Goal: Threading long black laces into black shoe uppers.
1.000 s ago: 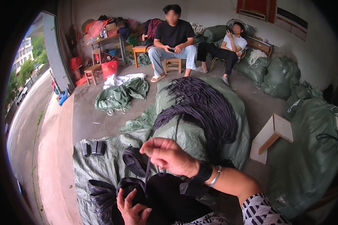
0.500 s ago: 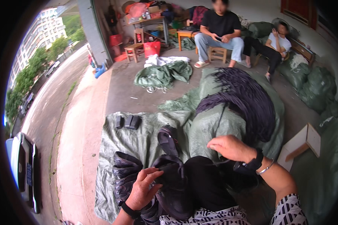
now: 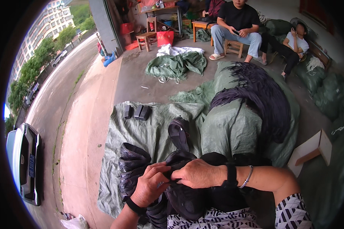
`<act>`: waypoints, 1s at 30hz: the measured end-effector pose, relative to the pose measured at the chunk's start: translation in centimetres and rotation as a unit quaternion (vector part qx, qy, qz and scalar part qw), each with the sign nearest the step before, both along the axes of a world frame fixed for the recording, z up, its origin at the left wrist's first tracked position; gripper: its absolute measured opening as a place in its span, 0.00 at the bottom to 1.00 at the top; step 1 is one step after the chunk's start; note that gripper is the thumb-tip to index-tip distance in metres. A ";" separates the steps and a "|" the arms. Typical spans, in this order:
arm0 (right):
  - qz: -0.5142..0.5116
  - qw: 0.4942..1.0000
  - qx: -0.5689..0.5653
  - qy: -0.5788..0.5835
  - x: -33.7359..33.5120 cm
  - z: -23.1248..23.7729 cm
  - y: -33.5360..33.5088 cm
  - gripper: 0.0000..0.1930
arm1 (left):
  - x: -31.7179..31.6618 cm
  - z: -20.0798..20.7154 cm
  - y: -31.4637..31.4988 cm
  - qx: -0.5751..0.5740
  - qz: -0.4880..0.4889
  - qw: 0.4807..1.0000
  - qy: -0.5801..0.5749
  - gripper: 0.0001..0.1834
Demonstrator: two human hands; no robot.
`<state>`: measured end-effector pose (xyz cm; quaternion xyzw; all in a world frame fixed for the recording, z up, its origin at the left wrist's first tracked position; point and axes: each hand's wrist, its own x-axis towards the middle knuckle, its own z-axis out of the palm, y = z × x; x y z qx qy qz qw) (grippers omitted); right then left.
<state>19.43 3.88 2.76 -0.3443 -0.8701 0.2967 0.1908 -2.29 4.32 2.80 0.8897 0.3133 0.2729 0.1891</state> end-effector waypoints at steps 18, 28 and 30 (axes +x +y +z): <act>-0.156 0.974 0.160 -0.044 6.4 -0.4 3.4 0.06 | 1.9 0.5 -2.3 -0.080 0.052 0.995 0.031 0.18; 0.033 0.668 -0.633 0.389 6.3 0.1 -3.8 0.15 | 1.4 -0.8 -2.6 -0.050 -0.014 0.999 0.013 0.15; 0.012 0.614 -0.600 0.513 6.2 0.4 -3.2 0.13 | 1.2 -0.5 -2.6 -0.048 -0.025 0.998 0.024 0.15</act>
